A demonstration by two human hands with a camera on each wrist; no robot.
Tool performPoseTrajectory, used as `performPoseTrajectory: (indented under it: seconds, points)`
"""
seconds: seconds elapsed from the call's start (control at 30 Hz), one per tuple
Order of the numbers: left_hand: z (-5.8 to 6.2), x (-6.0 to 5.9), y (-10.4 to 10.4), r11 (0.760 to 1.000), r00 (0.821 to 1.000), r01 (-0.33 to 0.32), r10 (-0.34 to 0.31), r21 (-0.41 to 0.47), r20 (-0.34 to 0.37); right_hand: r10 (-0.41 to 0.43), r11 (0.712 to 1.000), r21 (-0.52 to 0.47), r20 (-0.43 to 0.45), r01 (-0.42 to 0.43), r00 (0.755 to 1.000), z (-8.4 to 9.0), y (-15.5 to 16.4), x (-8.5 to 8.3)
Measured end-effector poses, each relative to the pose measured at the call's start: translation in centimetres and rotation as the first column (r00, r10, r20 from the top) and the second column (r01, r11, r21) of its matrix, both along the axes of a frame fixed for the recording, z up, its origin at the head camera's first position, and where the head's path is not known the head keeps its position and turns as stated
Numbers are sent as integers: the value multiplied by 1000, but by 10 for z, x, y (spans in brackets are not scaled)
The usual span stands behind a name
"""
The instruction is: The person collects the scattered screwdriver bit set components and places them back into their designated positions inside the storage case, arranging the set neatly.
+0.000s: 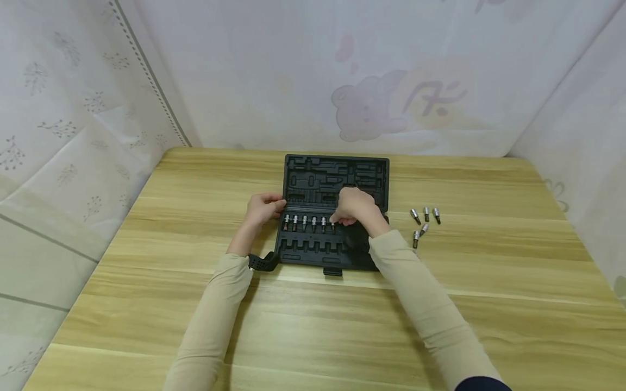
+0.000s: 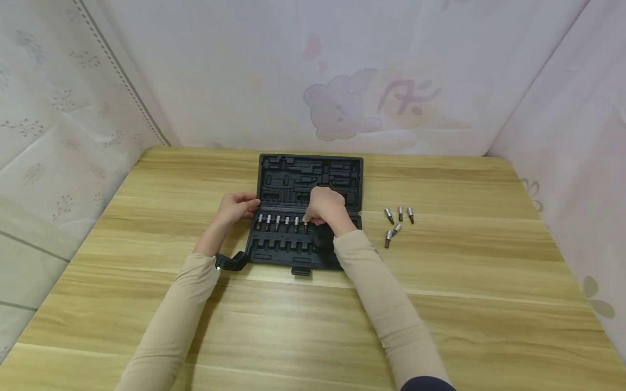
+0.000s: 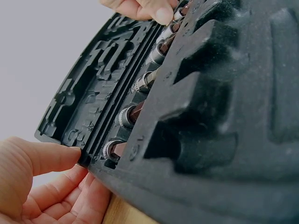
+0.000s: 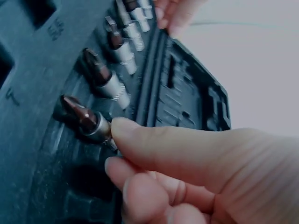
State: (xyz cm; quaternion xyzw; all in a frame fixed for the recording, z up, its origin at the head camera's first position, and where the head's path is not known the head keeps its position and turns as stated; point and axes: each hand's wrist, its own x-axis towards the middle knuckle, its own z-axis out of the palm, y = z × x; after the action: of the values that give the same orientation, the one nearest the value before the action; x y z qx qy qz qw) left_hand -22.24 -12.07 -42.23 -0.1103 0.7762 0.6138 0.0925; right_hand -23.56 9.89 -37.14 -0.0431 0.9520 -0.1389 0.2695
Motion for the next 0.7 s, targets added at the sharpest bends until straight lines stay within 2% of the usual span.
performPoseTrajectory:
  seconds: [0.13, 0.27, 0.37, 0.5, 0.7]
  points:
    - [1, 0, 1, 1000, 1000, 3, -3, -3, -2, -45, 994, -95, 12, 46, 999, 1, 11, 3]
    - [1, 0, 1, 1000, 1000, 1, -1, -6, -6, -109, 976, -187, 10, 109, 994, 7, 19, 10]
    - [1, 0, 0, 1000, 1000, -1, 1, -8, -6, -125, 962, -242, 16, 125, 992, 12, 23, 14]
    - [1, 1, 0, 1000, 1000, 2, -2, -4, -3, -118, 954, -277, 4, 115, 993, 15, 28, 18]
    - [0, 1, -1, 1000, 1000, 9, -9, -1, 6, -103, 944, -322, -67, 76, 992, 15, 41, 25]
